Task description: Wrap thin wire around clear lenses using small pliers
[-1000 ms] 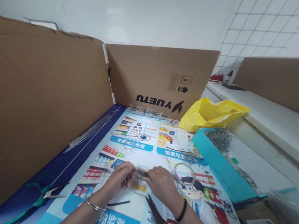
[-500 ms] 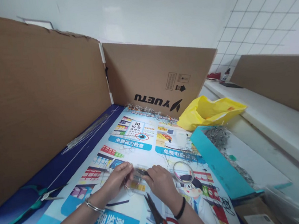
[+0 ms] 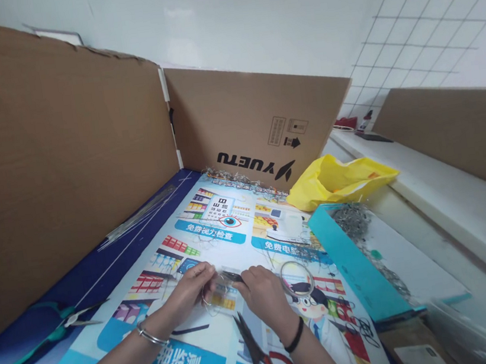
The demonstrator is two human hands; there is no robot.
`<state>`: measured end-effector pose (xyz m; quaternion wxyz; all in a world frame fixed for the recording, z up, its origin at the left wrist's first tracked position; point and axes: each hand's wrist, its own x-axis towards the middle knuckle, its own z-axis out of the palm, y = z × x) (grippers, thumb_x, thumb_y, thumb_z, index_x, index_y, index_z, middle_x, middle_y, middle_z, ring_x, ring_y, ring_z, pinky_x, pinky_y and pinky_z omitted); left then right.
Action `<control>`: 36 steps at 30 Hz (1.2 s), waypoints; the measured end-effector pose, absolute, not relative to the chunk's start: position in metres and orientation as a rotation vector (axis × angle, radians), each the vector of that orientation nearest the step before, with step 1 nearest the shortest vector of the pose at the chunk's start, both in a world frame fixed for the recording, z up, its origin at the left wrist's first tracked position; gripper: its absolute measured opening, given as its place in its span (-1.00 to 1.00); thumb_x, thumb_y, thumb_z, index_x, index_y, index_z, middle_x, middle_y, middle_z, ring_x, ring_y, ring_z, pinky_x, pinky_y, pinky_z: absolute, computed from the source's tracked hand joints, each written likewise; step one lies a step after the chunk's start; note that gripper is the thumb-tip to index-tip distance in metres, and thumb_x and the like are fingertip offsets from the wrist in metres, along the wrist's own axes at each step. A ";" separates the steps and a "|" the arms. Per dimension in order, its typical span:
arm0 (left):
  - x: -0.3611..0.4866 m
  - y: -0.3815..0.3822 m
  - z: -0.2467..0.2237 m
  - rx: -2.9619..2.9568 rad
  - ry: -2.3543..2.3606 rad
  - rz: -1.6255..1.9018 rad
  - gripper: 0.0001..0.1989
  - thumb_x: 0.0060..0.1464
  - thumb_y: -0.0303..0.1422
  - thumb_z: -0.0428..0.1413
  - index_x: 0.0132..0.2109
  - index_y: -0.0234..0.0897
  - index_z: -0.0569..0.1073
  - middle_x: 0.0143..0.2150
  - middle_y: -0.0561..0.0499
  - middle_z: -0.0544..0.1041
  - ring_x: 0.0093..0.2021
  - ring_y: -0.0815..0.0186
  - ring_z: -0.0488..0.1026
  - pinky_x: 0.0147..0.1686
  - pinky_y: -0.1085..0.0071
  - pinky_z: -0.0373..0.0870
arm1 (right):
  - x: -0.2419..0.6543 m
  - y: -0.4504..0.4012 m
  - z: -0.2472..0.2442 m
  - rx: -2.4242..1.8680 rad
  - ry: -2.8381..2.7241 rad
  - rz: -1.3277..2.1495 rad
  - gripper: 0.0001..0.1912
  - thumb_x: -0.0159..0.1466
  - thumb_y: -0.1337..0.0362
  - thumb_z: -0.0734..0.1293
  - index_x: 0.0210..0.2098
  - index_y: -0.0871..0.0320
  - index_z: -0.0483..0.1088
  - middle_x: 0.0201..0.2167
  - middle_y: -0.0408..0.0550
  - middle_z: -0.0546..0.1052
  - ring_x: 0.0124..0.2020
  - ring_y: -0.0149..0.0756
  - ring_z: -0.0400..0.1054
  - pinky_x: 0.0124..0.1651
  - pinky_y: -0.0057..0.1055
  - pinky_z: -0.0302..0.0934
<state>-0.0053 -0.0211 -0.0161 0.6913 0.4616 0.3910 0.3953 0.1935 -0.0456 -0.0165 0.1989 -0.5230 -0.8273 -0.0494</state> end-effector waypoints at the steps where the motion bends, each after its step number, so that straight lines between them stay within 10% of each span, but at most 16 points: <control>1: -0.005 -0.021 -0.016 1.034 0.874 0.878 -0.64 0.04 -0.07 0.04 -0.46 -0.30 0.28 -0.57 0.10 0.34 -0.67 0.50 0.23 -0.67 0.55 0.09 | 0.193 -0.046 -0.016 -1.466 -2.320 -0.148 -0.66 0.32 0.12 0.12 -0.48 0.16 0.29 -0.51 -0.09 0.38 -0.41 -0.32 0.23 -0.35 -0.42 -0.02; 36: -0.005 -0.022 -0.010 1.042 0.908 0.839 -0.76 -0.03 -0.20 0.10 -0.47 -0.29 0.32 -0.59 0.11 0.36 -0.70 0.50 0.23 -0.72 0.56 0.09 | 0.196 -0.043 -0.017 -1.530 -2.309 -0.224 -0.65 0.32 0.09 0.12 -0.47 0.15 0.31 -0.53 -0.10 0.41 -0.44 -0.34 0.29 -0.40 -0.43 -0.03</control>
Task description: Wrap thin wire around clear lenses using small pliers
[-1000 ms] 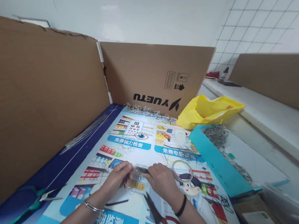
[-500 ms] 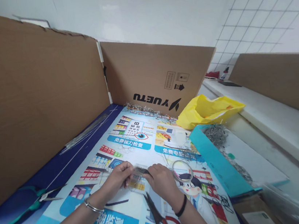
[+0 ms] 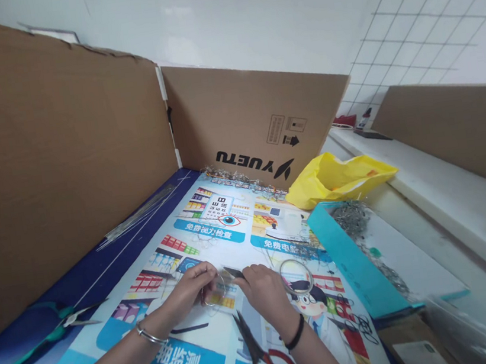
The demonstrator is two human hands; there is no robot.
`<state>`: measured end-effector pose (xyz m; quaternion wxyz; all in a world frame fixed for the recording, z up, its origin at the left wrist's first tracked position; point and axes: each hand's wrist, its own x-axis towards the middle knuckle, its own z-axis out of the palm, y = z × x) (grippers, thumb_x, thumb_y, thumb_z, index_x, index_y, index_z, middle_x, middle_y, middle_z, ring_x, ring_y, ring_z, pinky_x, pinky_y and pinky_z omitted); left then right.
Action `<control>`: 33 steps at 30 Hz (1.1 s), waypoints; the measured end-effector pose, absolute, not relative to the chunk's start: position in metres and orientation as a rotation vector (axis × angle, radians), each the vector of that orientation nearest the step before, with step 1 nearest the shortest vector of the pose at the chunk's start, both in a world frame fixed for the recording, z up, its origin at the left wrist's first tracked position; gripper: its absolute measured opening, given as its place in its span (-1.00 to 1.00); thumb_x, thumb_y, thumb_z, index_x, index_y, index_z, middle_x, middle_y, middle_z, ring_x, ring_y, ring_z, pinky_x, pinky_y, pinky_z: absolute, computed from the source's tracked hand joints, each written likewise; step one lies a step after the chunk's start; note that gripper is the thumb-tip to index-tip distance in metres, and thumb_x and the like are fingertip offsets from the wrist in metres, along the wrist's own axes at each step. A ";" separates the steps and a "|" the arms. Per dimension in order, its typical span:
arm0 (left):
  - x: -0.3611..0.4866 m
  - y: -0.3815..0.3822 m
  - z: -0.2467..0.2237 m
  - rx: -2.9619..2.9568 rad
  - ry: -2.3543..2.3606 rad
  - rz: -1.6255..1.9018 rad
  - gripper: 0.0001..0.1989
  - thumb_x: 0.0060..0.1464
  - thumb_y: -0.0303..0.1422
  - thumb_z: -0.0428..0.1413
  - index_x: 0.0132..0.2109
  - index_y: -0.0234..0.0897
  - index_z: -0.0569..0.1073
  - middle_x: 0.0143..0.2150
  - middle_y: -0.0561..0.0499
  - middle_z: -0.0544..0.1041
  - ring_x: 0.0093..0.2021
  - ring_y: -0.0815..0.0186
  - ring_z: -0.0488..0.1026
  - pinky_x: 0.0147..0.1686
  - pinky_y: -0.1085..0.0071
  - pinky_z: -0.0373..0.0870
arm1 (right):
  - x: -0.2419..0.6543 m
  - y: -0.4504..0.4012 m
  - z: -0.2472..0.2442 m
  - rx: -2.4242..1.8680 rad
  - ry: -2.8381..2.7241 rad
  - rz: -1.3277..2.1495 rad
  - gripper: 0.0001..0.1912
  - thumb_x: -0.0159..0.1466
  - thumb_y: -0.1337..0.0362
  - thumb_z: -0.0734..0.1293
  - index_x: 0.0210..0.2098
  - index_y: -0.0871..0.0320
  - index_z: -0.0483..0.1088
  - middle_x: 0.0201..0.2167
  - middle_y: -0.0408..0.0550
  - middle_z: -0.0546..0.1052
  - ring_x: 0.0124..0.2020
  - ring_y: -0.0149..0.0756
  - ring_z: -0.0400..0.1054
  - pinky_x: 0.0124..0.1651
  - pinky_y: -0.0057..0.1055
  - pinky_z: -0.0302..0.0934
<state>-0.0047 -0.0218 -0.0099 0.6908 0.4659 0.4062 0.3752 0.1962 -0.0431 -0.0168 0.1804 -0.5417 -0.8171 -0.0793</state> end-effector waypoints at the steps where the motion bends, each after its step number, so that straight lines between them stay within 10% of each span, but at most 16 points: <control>1: -0.005 -0.022 -0.010 1.041 0.906 0.842 -0.76 -0.03 -0.20 0.09 -0.46 -0.29 0.32 -0.58 0.11 0.37 -0.70 0.49 0.23 -0.72 0.56 0.08 | 0.197 -0.043 -0.015 -1.542 -2.311 -0.225 -0.66 0.32 0.09 0.13 -0.47 0.14 0.31 -0.52 -0.10 0.42 -0.44 -0.34 0.30 -0.40 -0.43 -0.03; 33: -0.009 -0.019 -0.017 1.040 0.857 0.854 -0.80 0.07 -0.26 -0.06 -0.36 -0.29 0.34 -0.54 0.10 0.36 -0.69 0.49 0.22 -0.77 0.59 0.02 | 0.181 -0.051 0.001 -1.927 -2.537 -0.267 -0.81 0.25 0.17 0.25 -0.39 0.16 0.35 -0.49 -0.03 0.44 -0.45 -0.19 0.34 -0.48 -0.39 0.02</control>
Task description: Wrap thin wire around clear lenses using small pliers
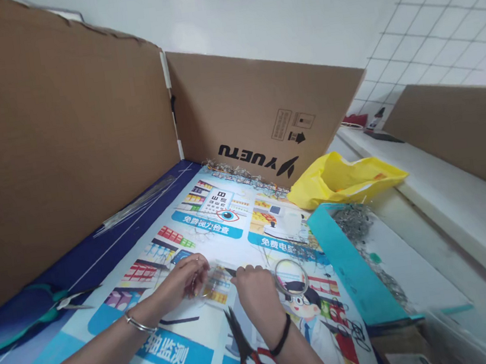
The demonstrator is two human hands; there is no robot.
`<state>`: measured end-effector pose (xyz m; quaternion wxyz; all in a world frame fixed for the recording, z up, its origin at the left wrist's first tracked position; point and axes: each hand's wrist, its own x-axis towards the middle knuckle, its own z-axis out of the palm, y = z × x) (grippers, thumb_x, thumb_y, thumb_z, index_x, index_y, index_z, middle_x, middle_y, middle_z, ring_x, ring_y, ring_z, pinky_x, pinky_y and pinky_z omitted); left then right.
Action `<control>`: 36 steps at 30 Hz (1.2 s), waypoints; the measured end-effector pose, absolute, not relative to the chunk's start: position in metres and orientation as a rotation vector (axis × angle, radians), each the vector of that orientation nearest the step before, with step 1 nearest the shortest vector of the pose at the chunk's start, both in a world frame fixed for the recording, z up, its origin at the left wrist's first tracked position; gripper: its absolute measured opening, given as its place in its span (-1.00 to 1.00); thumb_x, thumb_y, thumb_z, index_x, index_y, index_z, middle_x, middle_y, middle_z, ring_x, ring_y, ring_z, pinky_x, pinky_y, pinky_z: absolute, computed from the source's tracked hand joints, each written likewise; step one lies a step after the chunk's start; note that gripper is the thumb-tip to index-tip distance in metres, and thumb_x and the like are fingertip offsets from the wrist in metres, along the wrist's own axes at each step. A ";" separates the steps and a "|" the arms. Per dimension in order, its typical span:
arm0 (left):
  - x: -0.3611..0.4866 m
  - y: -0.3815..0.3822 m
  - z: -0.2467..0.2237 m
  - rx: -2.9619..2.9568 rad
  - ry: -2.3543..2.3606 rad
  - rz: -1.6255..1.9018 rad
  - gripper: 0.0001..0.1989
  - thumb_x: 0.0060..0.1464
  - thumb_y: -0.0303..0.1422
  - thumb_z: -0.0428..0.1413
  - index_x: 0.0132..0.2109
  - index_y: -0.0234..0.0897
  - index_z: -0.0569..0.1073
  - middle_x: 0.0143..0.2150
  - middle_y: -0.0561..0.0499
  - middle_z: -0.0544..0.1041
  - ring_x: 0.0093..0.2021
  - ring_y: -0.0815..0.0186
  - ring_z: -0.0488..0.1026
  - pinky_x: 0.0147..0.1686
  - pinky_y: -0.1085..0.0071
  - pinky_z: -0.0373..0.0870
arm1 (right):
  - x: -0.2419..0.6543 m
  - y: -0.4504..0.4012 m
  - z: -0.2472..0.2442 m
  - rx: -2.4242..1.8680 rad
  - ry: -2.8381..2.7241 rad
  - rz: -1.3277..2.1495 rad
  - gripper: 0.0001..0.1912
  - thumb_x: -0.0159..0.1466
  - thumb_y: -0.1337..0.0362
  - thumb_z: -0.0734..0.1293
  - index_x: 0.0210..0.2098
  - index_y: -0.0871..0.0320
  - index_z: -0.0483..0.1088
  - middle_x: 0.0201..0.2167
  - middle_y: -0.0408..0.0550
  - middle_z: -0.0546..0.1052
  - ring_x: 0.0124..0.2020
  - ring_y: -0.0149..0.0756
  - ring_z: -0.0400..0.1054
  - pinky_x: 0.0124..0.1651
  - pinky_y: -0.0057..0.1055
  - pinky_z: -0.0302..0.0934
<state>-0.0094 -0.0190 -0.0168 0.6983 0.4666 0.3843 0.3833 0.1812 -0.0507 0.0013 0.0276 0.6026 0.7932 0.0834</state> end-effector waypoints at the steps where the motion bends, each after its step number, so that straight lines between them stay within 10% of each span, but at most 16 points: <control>1: -0.009 -0.019 -0.016 1.039 0.862 0.846 -0.80 0.07 -0.25 -0.06 -0.37 -0.29 0.34 -0.54 0.10 0.36 -0.69 0.49 0.23 -0.76 0.59 0.02 | 0.182 -0.050 0.001 1.848 2.454 0.252 -0.80 0.25 0.16 0.25 -0.39 0.16 0.35 -0.49 -0.03 0.44 -0.45 -0.19 0.34 -0.48 -0.40 0.02; 36: -0.010 -0.017 -0.021 1.068 0.886 0.822 -0.76 0.02 -0.19 -0.02 -0.38 -0.29 0.35 -0.57 0.10 0.35 -0.70 0.45 0.28 -0.77 0.57 0.11 | 0.173 -0.046 -0.001 1.869 2.403 0.196 -0.77 0.29 0.16 0.19 -0.35 0.19 0.35 -0.46 0.01 0.46 -0.40 -0.24 0.39 -0.45 -0.43 0.05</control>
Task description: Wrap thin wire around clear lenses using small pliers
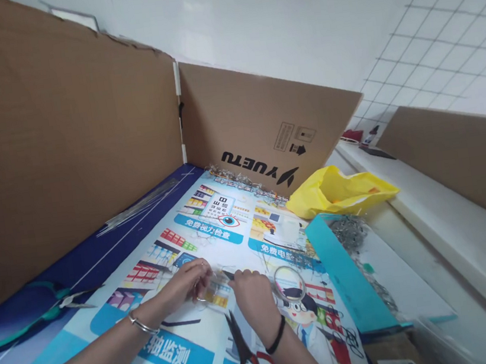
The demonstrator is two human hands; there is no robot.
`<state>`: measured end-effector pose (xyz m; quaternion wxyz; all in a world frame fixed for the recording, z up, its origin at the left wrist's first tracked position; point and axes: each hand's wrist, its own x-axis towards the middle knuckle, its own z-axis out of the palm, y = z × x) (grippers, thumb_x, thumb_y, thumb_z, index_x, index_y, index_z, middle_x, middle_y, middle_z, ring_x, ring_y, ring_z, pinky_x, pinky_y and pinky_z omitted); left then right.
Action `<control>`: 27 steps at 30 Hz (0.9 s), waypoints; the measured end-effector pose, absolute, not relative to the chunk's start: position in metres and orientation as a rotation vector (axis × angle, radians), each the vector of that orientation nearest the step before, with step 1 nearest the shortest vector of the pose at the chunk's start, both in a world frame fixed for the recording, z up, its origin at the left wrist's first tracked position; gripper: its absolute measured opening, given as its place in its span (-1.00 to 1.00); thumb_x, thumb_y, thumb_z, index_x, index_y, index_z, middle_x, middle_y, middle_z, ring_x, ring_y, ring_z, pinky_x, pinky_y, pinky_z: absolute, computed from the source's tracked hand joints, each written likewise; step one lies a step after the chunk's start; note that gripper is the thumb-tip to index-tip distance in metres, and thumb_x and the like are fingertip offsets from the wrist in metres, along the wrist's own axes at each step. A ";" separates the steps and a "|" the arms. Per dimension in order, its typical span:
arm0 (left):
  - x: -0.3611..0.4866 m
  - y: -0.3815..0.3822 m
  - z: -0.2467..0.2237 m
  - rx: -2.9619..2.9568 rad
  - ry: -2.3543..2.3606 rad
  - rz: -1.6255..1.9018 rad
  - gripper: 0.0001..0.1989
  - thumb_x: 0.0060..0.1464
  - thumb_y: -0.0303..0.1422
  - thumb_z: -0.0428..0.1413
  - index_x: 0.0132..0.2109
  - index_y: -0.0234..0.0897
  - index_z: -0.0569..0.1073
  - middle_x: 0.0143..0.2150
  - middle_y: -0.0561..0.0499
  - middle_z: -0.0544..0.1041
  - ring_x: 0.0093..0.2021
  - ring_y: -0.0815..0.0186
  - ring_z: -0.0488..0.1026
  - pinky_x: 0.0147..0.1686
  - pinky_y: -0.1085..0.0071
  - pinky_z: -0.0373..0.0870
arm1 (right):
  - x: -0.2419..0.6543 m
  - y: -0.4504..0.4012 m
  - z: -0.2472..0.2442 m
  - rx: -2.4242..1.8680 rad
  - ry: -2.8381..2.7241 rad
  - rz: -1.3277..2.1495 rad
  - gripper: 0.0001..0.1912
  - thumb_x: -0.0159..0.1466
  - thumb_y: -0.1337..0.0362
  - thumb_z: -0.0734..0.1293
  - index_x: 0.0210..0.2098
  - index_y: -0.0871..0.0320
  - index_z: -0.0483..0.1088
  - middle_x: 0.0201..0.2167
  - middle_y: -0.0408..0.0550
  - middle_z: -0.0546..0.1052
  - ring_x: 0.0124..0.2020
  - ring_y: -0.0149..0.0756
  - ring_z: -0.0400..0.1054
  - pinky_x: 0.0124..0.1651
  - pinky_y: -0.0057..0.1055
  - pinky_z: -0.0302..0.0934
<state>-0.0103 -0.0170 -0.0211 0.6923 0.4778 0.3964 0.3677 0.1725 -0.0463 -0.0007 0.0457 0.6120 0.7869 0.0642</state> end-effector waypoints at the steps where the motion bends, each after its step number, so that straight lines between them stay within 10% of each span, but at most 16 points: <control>1: -0.011 -0.017 -0.021 1.062 0.890 0.819 -0.76 0.01 -0.18 -0.01 -0.39 -0.29 0.35 -0.56 0.09 0.35 -0.69 0.45 0.28 -0.77 0.57 0.11 | 0.174 -0.045 0.000 1.868 2.403 0.183 -0.76 0.29 0.14 0.19 -0.35 0.19 0.34 -0.45 0.01 0.46 -0.40 -0.25 0.39 -0.45 -0.43 0.05; 27: -0.007 -0.016 -0.020 1.087 0.929 0.801 -0.73 -0.01 -0.16 0.04 -0.47 -0.27 0.27 -0.61 0.15 0.33 -0.70 0.46 0.25 -0.76 0.56 0.13 | 0.187 -0.025 -0.001 1.852 2.429 0.256 -0.80 0.24 0.19 0.27 -0.39 0.21 0.39 -0.44 0.02 0.44 -0.31 -0.20 0.31 -0.30 -0.36 0.06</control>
